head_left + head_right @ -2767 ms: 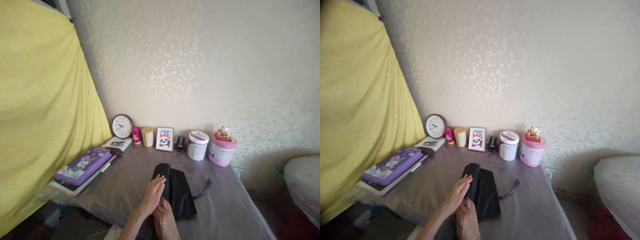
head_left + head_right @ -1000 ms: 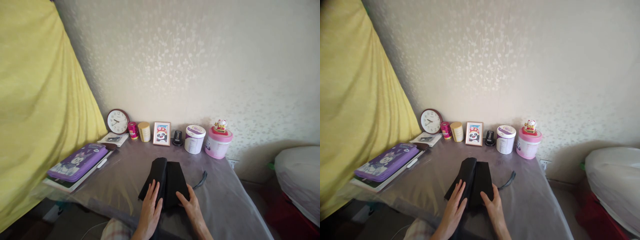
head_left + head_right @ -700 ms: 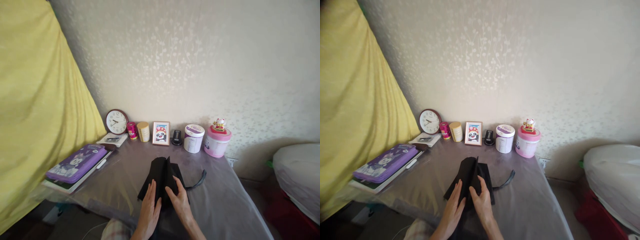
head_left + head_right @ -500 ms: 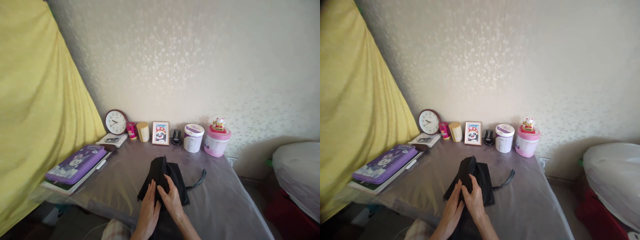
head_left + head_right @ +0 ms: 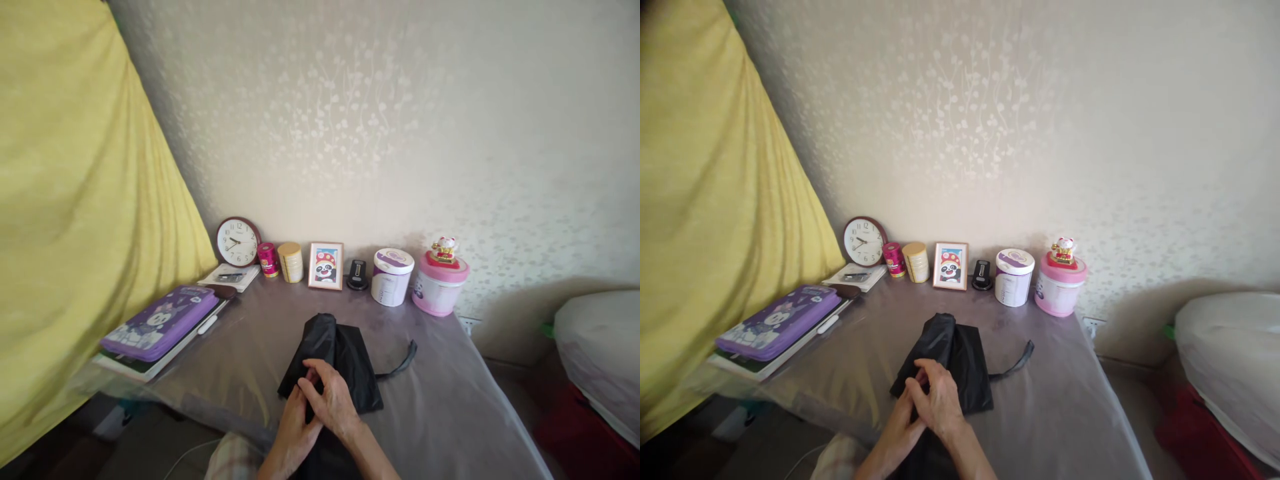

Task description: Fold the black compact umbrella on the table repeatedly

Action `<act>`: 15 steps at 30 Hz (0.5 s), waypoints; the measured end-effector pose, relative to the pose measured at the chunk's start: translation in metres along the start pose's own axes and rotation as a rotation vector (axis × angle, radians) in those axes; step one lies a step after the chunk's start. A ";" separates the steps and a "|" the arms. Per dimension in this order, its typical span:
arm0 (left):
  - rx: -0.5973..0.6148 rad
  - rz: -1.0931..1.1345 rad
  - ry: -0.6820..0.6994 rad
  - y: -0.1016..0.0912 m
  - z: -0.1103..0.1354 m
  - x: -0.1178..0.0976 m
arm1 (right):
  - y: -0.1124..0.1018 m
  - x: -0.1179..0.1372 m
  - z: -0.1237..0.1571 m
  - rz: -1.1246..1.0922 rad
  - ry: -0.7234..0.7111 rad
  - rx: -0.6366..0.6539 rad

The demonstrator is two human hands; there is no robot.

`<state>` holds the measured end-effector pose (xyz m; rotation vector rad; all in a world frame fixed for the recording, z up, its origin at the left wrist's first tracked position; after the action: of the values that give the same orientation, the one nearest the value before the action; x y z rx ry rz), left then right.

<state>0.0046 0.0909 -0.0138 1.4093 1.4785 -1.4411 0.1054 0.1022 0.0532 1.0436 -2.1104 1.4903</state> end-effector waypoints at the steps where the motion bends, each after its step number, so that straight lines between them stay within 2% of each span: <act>1: -0.006 0.023 -0.027 -0.001 0.000 0.000 | -0.001 0.003 0.000 0.003 -0.032 0.016; 8: -0.145 0.054 -0.077 0.001 0.002 0.004 | -0.009 0.013 0.005 -0.071 -0.178 0.118; 11: -0.228 -0.016 -0.075 0.001 0.005 0.004 | -0.015 0.005 0.005 -0.102 -0.197 0.051; 15: -0.282 -0.133 -0.060 0.002 0.008 0.004 | -0.013 -0.010 -0.001 0.026 -0.289 -0.017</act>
<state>0.0038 0.0841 -0.0193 1.1055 1.6880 -1.2798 0.1217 0.1047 0.0556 1.2964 -2.3323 1.4011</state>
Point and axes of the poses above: each hand's wrist, its own z-axis away from the middle knuckle, its own y-axis out of the palm, x = y × z, the point moved 5 cm from there along -z, towards the middle knuckle, and after that the axes turned 13 degrees about z, right-handed, at the moved point
